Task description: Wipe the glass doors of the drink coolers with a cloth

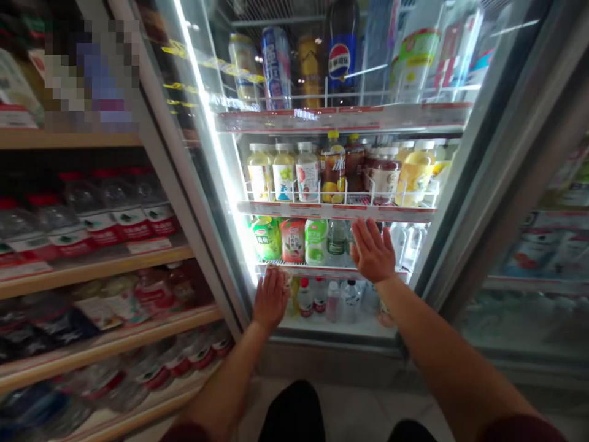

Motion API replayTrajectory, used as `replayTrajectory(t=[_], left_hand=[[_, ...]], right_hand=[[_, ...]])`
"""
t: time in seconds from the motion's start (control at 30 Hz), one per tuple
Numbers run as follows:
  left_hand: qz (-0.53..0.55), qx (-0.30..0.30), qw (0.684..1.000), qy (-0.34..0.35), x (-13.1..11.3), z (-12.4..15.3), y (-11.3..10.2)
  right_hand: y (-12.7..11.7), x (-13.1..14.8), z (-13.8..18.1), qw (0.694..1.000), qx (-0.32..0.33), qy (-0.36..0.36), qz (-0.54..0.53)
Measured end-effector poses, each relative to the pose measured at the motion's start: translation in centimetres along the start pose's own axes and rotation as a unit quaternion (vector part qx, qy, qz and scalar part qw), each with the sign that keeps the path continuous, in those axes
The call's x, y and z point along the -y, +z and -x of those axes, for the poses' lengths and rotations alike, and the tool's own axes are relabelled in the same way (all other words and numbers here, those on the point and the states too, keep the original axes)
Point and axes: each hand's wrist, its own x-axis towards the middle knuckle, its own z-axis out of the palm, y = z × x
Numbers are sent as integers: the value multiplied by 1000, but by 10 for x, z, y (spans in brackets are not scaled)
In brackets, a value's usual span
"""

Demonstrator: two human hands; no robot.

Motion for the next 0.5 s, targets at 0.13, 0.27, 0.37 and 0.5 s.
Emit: replayTrajectory(t=[0.13,0.27,0.37,0.5], left_hand=[[-2,-20,998,-60,47,-48,-7],[19,-64,992,-108,74,-118,-15],[39,-67,993,-91,55,-90,-14],[49,-11,997,-65,15,5,-3]], right_hand=[[-2,0,-2,1000,-20,-11,12],[-5,2,-5,999,-24,-21,33],[-7,3,-7,998,-37,-27,49],[-7,3,-9,997,-40,-31,56]])
